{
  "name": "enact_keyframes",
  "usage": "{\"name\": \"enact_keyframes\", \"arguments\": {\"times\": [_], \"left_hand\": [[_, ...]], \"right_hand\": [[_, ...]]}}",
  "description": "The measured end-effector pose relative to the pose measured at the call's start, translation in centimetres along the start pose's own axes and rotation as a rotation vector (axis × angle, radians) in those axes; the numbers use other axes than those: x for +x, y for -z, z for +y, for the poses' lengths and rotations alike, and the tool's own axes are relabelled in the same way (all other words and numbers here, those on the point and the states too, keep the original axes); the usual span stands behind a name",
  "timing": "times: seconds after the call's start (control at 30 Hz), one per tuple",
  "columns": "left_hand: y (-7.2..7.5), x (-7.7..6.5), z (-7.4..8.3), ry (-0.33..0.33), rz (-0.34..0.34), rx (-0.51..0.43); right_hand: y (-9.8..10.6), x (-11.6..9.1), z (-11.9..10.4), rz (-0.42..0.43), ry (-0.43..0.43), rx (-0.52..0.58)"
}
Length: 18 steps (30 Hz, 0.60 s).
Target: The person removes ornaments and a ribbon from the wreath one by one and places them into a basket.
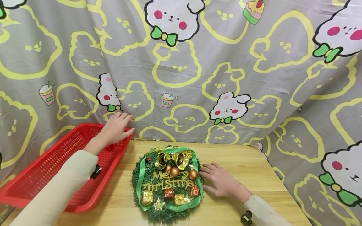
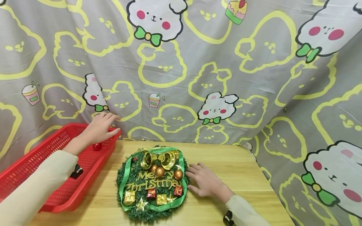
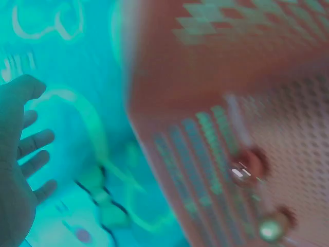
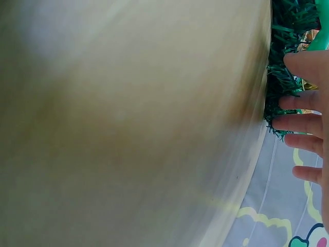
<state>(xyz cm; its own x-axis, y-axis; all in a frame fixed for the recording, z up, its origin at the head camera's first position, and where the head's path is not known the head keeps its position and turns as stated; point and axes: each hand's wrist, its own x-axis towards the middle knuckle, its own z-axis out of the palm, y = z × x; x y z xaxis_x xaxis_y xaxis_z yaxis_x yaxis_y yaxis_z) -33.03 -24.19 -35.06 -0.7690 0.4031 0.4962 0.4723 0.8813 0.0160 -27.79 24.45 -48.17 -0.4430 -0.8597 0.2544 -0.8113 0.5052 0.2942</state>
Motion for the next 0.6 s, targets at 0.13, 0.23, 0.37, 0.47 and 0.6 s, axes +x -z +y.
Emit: {"name": "enact_keyframes", "arguments": {"times": [0.13,0.23,0.37,0.47,0.6], "left_hand": [[-0.2,1.5,3.1,-0.116,0.017,0.006],[-0.5,2.4,5.5,-0.209,0.038,0.006],[-1.0,3.4,8.6,-0.297,0.029,-0.004],[-1.4,3.8,10.8,-0.338,-0.001,0.003],[-2.1,4.1,13.6,-0.39,-0.049,0.014]], "right_hand": [[0.0,0.0,0.1,-0.005,0.0,-0.001],[-0.1,0.0,0.1,-0.013,-0.003,0.0],[-0.2,0.0,0.1,-0.023,-0.007,0.0],[-0.2,0.0,0.2,-0.025,-0.007,0.001],[-0.1,0.1,0.1,-0.029,-0.005,0.007]]}}
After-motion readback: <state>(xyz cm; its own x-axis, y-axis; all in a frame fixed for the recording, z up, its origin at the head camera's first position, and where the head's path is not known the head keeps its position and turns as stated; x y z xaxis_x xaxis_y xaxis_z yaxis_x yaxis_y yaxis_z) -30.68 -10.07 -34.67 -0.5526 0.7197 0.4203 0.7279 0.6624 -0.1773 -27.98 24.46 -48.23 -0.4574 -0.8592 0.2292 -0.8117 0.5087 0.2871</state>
